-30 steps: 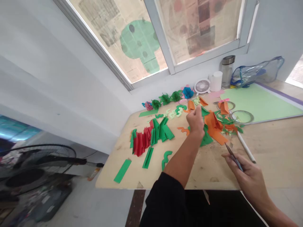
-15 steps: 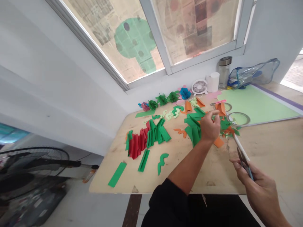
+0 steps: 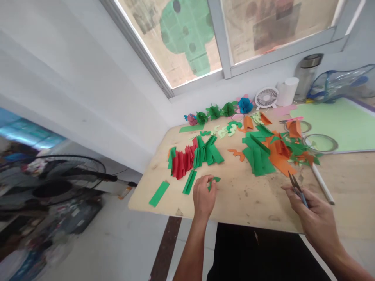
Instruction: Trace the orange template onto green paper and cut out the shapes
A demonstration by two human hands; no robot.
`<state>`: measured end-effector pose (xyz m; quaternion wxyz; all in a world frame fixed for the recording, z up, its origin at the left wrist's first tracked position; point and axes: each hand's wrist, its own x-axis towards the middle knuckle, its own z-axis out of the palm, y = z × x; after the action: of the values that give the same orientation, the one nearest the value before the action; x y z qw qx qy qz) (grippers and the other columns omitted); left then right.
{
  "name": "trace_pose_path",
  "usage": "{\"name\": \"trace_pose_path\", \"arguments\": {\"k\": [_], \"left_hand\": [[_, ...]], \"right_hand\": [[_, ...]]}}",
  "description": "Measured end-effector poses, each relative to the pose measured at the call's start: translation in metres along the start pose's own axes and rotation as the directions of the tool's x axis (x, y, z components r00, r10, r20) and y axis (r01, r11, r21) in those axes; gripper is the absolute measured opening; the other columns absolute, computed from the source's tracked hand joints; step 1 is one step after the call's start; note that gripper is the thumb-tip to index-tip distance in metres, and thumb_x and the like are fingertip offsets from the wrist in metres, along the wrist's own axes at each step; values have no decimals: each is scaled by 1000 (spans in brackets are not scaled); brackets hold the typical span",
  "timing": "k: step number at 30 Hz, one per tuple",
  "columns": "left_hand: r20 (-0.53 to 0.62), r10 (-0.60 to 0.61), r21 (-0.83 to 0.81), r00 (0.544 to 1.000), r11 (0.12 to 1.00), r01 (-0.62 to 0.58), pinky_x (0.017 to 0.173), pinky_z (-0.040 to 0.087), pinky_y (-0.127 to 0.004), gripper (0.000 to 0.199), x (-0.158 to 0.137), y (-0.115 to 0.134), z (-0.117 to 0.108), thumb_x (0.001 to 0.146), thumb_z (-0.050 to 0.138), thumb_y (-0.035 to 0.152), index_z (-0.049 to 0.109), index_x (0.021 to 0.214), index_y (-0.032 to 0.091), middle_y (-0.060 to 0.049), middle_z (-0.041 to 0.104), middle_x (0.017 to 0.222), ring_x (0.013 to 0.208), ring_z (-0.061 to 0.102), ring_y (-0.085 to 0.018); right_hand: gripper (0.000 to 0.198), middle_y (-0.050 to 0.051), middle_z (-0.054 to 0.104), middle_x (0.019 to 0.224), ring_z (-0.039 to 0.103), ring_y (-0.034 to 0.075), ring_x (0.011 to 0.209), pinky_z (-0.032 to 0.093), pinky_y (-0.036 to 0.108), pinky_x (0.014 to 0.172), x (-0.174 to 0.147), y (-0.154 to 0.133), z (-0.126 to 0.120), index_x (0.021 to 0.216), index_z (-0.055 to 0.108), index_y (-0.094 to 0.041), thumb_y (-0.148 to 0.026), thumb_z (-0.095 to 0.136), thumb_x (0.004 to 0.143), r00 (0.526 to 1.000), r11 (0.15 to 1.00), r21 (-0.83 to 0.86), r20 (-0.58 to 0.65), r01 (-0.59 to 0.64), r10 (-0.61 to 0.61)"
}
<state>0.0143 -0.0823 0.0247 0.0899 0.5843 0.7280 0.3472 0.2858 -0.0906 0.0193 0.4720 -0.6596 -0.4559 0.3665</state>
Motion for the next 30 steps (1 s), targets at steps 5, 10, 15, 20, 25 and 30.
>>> {"name": "trace_pose_path", "arguments": {"k": [5, 10, 15, 20, 25, 30], "left_hand": [[26, -26, 187, 999, 982, 21, 88, 46, -42, 31, -23, -16, 1, 75, 64, 23, 64, 106, 23, -6, 68, 100, 97, 59, -26], [-7, -29, 309, 1000, 951, 29, 86, 45, -42, 31, -24, -24, 16, 78, 60, 16, 63, 108, 22, -8, 65, 101, 97, 57, -27], [-77, -4, 345, 997, 938, 31, 87, 44, -39, 26, -18, -29, 17, 82, 56, 15, 63, 106, 21, -8, 65, 101, 99, 57, -26], [-210, -37, 362, 977, 925, 112, 88, 43, -42, 26, -20, -49, -11, 86, 51, 20, 61, 110, 17, -12, 64, 104, 103, 56, -29], [-252, -76, 358, 965, 919, 166, 81, 45, -41, 24, -15, -81, -30, 78, 58, 16, 62, 101, 18, -11, 65, 96, 95, 59, -29], [-329, -87, 282, 940, 941, 186, 78, 47, -38, 15, -18, -92, -33, 81, 50, 12, 62, 82, 20, -8, 65, 82, 86, 62, -26]], "right_hand": [[39, 6, 76, 84, 66, 33, 95, 49, 34, 79, -6, 3, 4, 84, 75, -17, -51, 64, 67, 996, 995, -44, 16, -89, 90], [44, 7, 76, 85, 64, 35, 102, 49, 34, 77, -7, 6, 7, 84, 75, -17, -54, 60, 65, 995, 986, -136, 28, -92, 97], [42, 6, 76, 85, 65, 36, 99, 49, 35, 75, -6, 7, 8, 82, 75, -21, -55, 59, 63, 998, 978, -198, 14, -61, 65], [35, 5, 74, 77, 68, 29, 75, 48, 34, 60, -14, 0, 9, 86, 74, -25, -54, 58, 74, 999, 971, -237, 12, -39, 43], [25, 4, 74, 69, 66, 26, 55, 46, 32, 43, -20, -12, 12, 78, 75, -28, -50, 64, 72, 1000, 974, -227, -26, -2, -4], [23, 4, 74, 66, 69, 27, 61, 50, 31, 46, -21, -18, 14, 77, 75, -27, -47, 64, 73, 1000, 982, -190, -19, 16, -20]]}}
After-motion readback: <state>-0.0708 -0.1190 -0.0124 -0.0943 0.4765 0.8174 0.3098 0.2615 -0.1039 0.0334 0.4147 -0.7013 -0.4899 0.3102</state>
